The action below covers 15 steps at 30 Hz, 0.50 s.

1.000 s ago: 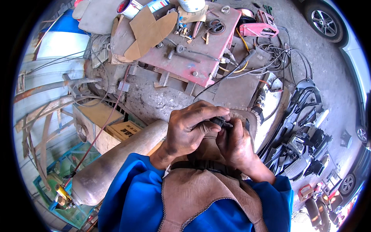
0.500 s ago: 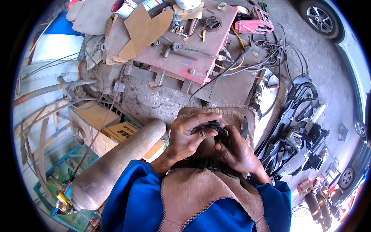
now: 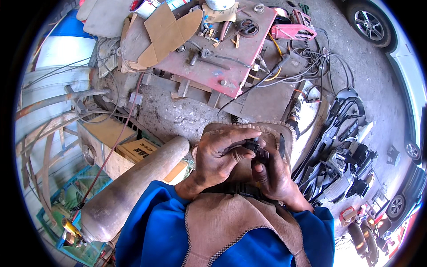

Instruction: The person manipulates a small black plastic component and its wire connector by hand and then attaches them to the front fender of a car.

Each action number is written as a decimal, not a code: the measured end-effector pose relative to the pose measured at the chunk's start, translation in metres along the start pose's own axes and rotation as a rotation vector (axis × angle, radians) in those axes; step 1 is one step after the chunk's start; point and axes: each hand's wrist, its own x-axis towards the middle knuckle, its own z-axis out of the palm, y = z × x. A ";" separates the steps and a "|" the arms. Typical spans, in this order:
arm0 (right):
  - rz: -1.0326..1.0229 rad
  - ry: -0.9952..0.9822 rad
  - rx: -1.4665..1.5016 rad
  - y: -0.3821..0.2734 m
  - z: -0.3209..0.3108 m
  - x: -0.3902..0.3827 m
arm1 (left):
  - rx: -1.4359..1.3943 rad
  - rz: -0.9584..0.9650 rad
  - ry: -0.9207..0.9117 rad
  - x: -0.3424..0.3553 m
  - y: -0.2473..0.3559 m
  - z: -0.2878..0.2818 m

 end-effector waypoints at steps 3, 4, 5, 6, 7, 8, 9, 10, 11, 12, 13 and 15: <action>-0.107 0.074 -0.128 -0.002 0.008 0.005 | 0.023 0.019 -0.011 0.002 0.002 0.002; -0.127 0.086 -0.114 0.007 0.013 0.002 | 0.023 0.024 -0.029 0.003 0.004 0.001; -0.155 0.126 -0.133 0.013 0.017 0.002 | 0.022 0.031 -0.049 0.005 0.004 0.000; -0.183 0.167 -0.152 0.017 0.022 0.003 | 0.034 0.035 -0.037 0.006 0.005 0.001; -0.207 0.186 -0.169 0.017 0.022 0.005 | 0.046 0.040 -0.022 0.006 0.005 0.002; -0.228 0.204 -0.185 0.018 0.023 0.005 | 0.058 0.044 -0.007 0.006 0.006 0.003; -0.244 0.204 -0.200 0.016 0.022 0.007 | 0.075 0.053 -0.014 0.008 0.008 0.003; -0.261 0.201 -0.213 0.014 0.021 0.008 | 0.096 0.061 -0.019 0.010 0.012 0.002; -0.255 0.158 -0.226 0.011 0.017 0.010 | 0.116 0.069 -0.024 0.012 0.014 0.000; -0.249 0.116 -0.240 0.009 0.010 0.011 | 0.157 0.090 -0.036 0.014 0.014 -0.002; -0.244 0.073 -0.252 0.006 0.004 0.012 | 0.200 0.111 -0.047 0.017 0.015 -0.005; -0.301 0.032 -0.302 0.001 -0.007 0.019 | 0.223 0.121 -0.038 0.018 0.016 -0.006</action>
